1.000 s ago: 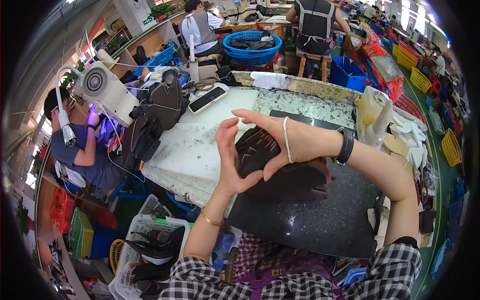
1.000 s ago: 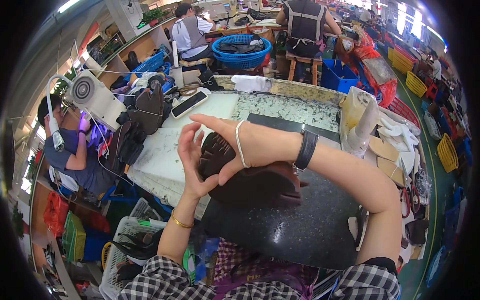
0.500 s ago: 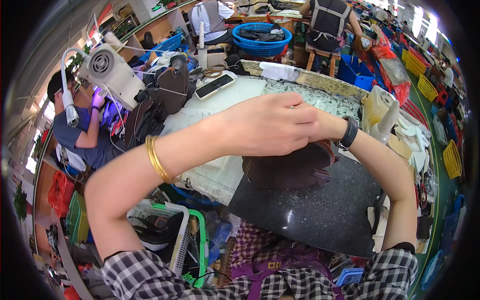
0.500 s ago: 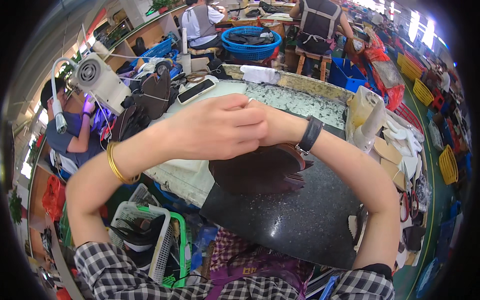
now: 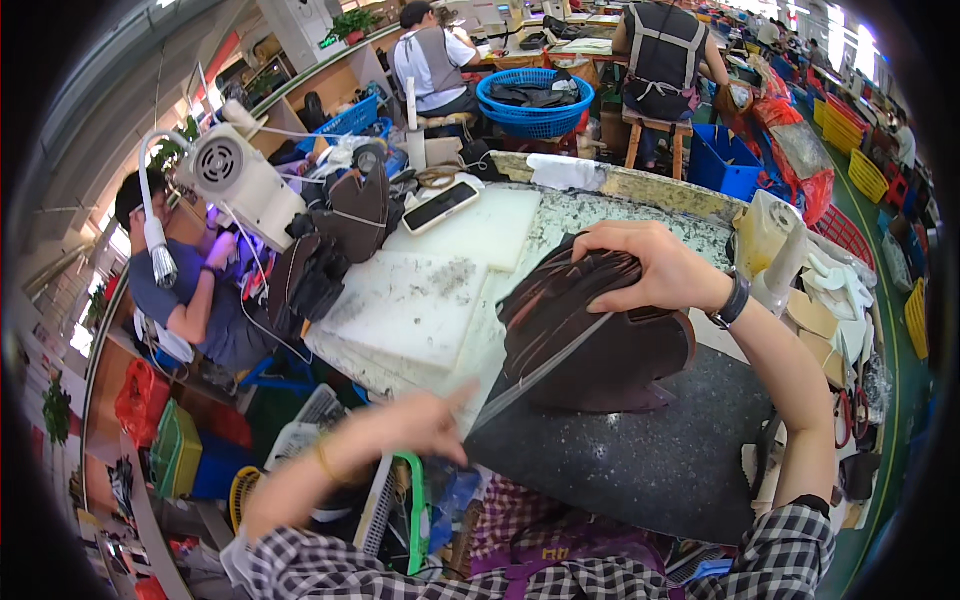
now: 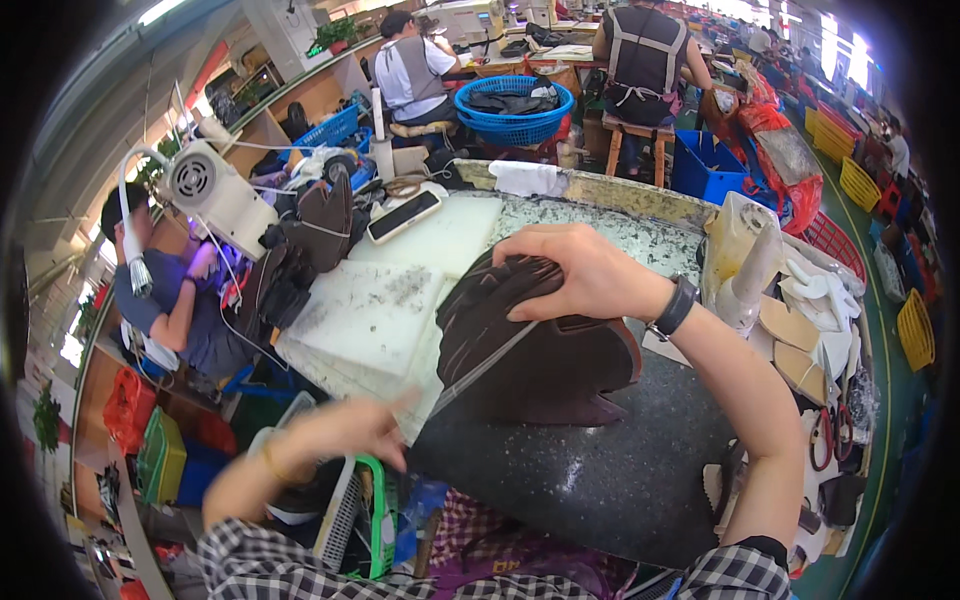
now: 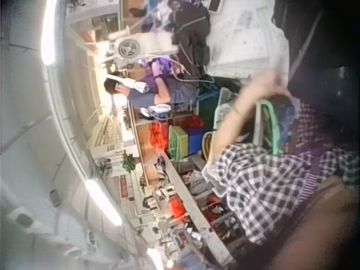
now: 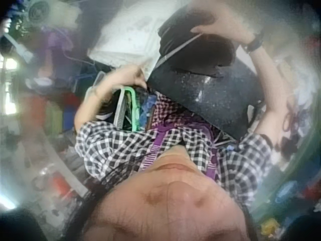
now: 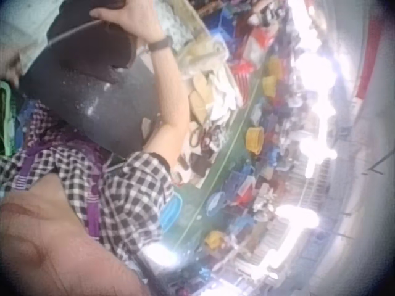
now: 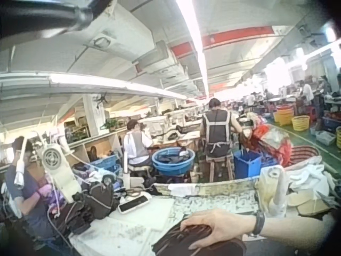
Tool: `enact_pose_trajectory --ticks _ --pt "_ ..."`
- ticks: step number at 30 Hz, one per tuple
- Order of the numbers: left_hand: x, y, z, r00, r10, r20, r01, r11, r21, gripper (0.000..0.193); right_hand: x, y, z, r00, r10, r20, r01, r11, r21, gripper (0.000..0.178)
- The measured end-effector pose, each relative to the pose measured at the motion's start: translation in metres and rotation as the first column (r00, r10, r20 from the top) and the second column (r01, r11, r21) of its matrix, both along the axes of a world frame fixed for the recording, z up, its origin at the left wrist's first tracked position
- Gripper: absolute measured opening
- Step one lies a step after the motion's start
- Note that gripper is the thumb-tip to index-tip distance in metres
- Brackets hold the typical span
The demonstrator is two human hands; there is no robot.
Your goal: The person adheres reinforcement strips onto shoe upper components by hand. The person then applies glue onto the edges of leather shoe pieces using an applicator tool and stacks the glued pieces onto the work surface.
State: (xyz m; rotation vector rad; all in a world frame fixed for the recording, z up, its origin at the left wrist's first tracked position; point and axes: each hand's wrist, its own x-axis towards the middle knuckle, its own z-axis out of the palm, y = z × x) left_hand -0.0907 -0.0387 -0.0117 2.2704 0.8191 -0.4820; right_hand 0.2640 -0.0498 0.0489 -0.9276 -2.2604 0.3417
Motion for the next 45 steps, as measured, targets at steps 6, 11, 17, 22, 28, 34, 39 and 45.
enact_pose_trajectory --ticks 6,11,17,22,28,34,39,45 --pt "0.018 -0.041 -0.045 0.93 0.048 0.364 -0.214 0.876 0.431 0.091 0.011 -0.025 0.006 0.998 -0.043 -0.056 0.041 0.999 -0.036 0.047" --pt "0.063 0.062 -0.077 0.796 -0.019 0.605 -0.269 0.884 0.382 0.088 0.03 -0.029 -0.016 0.979 -0.137 -0.152 0.142 0.99 0.02 0.049" --pt "0.145 0.095 -0.104 0.546 0.115 0.83 -0.211 0.978 0.003 0.069 0.047 -0.024 -0.033 0.742 -0.421 -0.522 0.292 0.904 -0.313 0.049" --pt "0.171 0.07 -0.105 0.092 0.755 0.65 0.179 0.629 -0.756 0.057 0.089 -0.012 -0.054 0.559 -0.472 -0.682 0.409 0.872 -0.268 0.053" --pt "0.134 0.05 -0.063 0.075 0.407 0.91 -0.244 0.893 -0.379 0.089 0.075 0.055 -0.085 0.307 -0.533 -0.788 -0.054 0.817 -0.574 0.049" --pt "0.008 0.134 -0.01 0.099 0.546 0.832 -0.358 0.8 -0.482 0.086 -0.053 0.137 -0.052 0.259 -0.429 -0.865 -0.773 0.445 -0.452 0.056" --pt "-0.128 0.199 -0.011 0.535 0.332 0.777 -0.803 -0.086 0.59 0.082 -0.096 0.269 -0.116 0.081 -0.48 -0.874 -0.425 0.776 -0.466 0.053" --pt "-0.272 0.215 -0.051 0.155 0.566 0.809 -0.813 -0.392 0.43 0.064 -0.106 0.203 -0.144 0.501 -0.677 -0.539 -0.154 0.543 -0.825 0.071"
